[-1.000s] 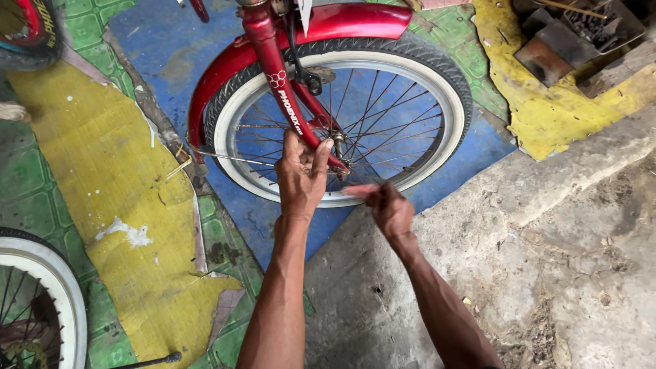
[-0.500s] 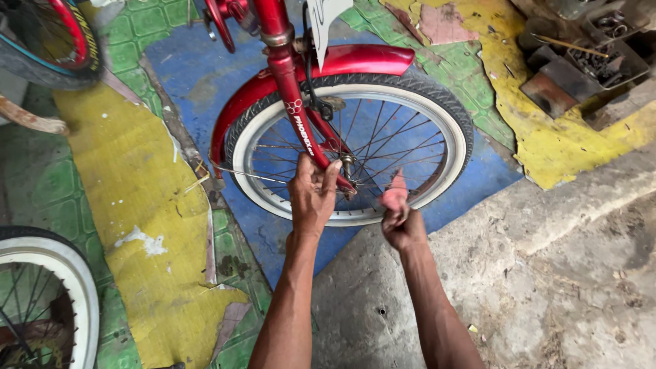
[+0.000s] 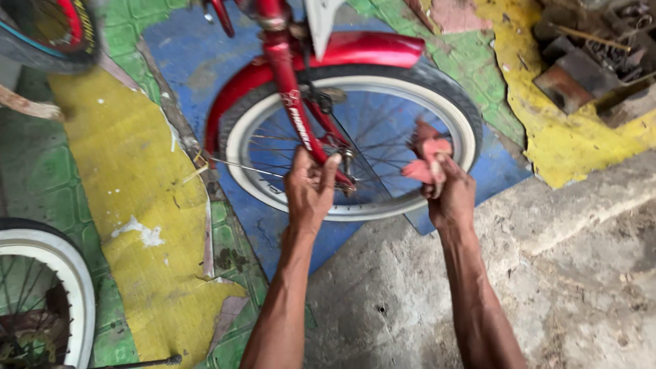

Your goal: The person wipes down a red bicycle with a pink cloth, cleaning the front wheel, spokes, fender, and frame, then moves around the bike to wipe the seat, rear rack, and lower frame areas.

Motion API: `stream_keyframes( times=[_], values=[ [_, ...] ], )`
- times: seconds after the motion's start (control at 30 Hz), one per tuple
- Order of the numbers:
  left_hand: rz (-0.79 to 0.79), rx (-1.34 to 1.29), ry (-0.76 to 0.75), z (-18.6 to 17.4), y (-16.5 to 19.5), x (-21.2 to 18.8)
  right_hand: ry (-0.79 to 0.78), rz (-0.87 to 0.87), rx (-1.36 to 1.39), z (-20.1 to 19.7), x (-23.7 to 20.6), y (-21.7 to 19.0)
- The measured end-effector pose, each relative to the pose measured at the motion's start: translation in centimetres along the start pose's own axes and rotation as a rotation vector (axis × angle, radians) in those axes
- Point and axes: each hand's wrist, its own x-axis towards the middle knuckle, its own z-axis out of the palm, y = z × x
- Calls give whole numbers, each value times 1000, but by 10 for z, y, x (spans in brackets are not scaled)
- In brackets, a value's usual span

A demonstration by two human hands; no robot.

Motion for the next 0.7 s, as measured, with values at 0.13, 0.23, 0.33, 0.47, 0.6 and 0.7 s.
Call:
stream_keyframes(
  times=[0.13,0.23,0.33,0.47,0.6,0.7],
  values=[
    [0,-49,-24,2,1,1,52,-433,-719,-39,-8,24],
    [33,-16,-12,9,2,1,150,-1077,-1061,-64,-2,57],
    [9,-2,-21,12,2,-1,39,-1257,-1209,-78,7,86],
    [-20,11,-29,12,2,-1,180,-1148,-1281,-76,8,108],
    [-25,32,-23,10,4,0,257,-1241,-1073,-61,-4,117],
    [18,-11,-32,9,4,0,283,-1091,-1088,-43,-13,125]
  ],
)
